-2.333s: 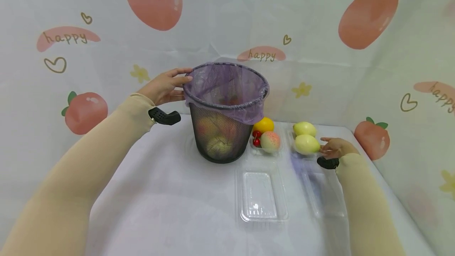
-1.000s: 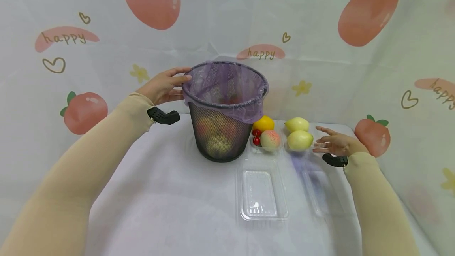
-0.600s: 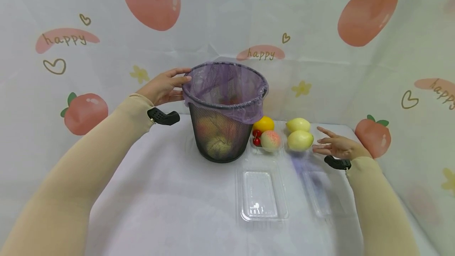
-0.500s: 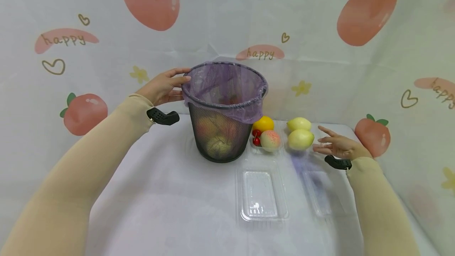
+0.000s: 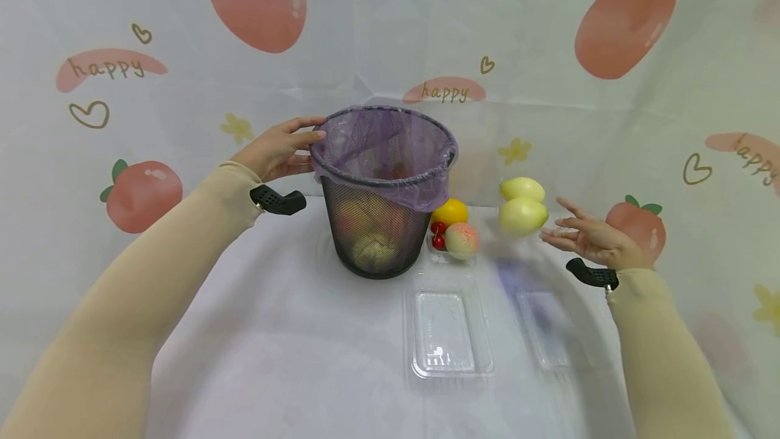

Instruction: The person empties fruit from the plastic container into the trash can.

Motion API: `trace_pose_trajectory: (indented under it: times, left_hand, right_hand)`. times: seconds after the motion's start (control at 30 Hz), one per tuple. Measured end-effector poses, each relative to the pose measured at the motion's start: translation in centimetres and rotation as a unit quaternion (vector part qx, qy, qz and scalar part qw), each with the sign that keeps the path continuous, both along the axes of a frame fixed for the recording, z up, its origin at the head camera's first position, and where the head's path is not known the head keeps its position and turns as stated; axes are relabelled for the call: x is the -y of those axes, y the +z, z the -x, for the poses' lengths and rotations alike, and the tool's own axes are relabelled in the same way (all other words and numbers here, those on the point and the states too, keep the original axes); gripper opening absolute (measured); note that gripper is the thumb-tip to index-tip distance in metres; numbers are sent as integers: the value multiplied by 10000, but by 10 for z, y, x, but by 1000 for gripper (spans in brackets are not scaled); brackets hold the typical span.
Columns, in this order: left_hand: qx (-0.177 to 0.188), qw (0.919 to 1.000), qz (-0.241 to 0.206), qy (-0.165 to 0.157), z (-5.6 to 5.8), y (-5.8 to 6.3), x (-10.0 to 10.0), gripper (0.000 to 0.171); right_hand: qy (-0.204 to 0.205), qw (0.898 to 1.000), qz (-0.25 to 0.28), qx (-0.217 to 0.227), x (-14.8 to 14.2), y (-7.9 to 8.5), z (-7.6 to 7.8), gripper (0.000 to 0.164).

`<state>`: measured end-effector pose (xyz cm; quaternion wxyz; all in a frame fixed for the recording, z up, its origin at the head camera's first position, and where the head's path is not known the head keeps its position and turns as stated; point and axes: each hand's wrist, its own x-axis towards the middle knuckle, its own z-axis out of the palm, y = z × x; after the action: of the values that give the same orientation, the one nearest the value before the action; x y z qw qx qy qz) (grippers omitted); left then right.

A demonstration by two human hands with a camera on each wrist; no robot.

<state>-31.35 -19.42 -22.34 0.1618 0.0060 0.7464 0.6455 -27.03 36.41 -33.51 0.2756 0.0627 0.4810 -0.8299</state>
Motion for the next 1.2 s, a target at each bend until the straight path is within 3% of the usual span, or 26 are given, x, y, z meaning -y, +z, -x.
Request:
trace_pose_trajectory:
  times: [0.17, 0.27, 0.37, 0.63, 0.87, 1.2]
  left_hand:
    - [67, 10000, -26, 57, 1, 1, 0, 60]
    - [96, 9999, 1, 67, 2, 1, 1, 60]
    - [111, 9999, 16, 55, 2, 2, 1, 60]
    - [25, 10000, 33, 20, 2, 1, 1, 59]
    - [5, 10000, -7, -28, 2, -2, 0, 60]
    - [20, 10000, -59, 32, 2, -2, 1, 59]
  right_hand:
    - [-33, 9992, 388, -115, 9, 20, -2, 52]
    - [-137, 9980, 608, -141, 16, 33, -4, 50]
    - [-204, 9955, 920, -133, 22, 46, -7, 51]
    - [-128, 9938, 954, -550, 44, 76, -12, 68]
    - [-106, 9891, 1266, -744, 64, 97, -20, 64]
    - [-195, 9874, 1083, -1137, 96, 127, -29, 68]
